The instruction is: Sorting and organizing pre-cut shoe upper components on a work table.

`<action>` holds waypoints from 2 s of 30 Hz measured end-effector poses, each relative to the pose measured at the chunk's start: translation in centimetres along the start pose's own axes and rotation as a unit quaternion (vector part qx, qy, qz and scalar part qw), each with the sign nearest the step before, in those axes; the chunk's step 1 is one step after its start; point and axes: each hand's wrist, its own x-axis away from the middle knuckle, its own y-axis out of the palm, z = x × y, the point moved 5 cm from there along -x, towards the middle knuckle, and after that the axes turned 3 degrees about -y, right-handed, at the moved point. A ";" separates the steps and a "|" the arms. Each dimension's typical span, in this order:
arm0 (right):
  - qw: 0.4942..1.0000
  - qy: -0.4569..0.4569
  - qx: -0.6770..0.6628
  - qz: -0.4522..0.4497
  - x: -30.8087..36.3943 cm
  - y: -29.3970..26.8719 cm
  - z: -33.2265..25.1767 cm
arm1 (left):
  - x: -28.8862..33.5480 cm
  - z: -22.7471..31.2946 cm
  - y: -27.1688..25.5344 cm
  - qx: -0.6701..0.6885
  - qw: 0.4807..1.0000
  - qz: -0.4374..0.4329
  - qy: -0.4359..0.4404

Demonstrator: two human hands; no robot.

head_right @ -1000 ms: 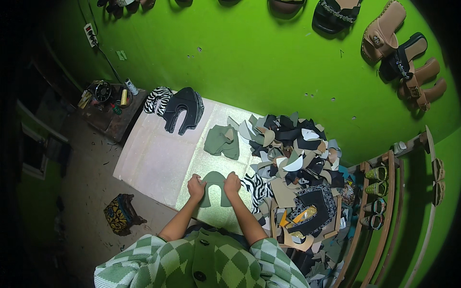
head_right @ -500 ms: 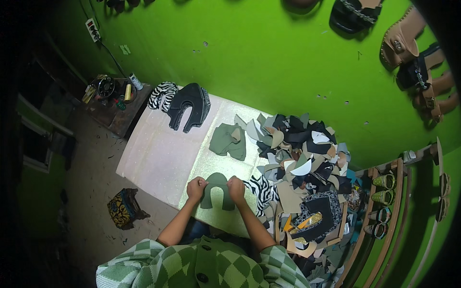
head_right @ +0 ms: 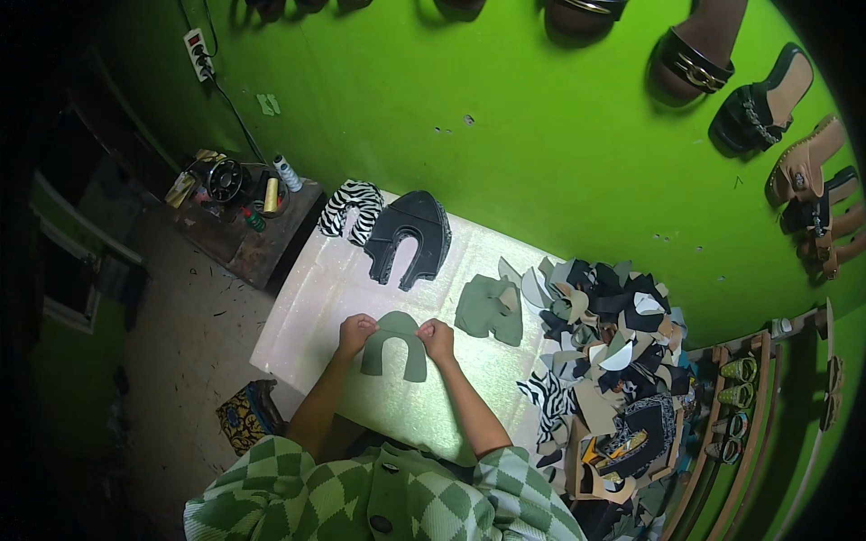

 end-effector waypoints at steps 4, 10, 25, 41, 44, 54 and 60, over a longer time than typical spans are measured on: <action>0.996 -0.012 0.078 0.043 -1.6 2.3 -2.8 | -2.2 0.3 -2.4 -0.050 0.997 0.032 0.051; 0.966 -0.091 0.233 0.070 -1.1 2.8 -4.8 | -1.2 3.5 -2.3 -0.170 0.980 0.086 0.060; 0.939 -0.212 0.253 0.100 1.1 -2.5 -6.2 | 3.3 5.8 1.5 -0.354 0.896 0.100 0.250; 0.896 -0.144 0.402 0.122 0.0 -19.3 -2.0 | 2.3 18.6 16.1 -0.174 0.926 -0.087 0.323; 0.910 -0.197 0.355 0.081 1.1 -19.3 -3.2 | 2.2 18.7 18.7 -0.190 0.914 -0.100 0.344; 0.966 -0.197 0.162 0.041 6.5 -20.4 -7.1 | 4.8 21.0 16.2 -0.038 0.942 -0.211 0.257; 0.998 -0.051 -0.025 -0.031 11.7 -20.4 -2.5 | 7.2 17.5 12.2 0.000 0.949 -0.308 0.072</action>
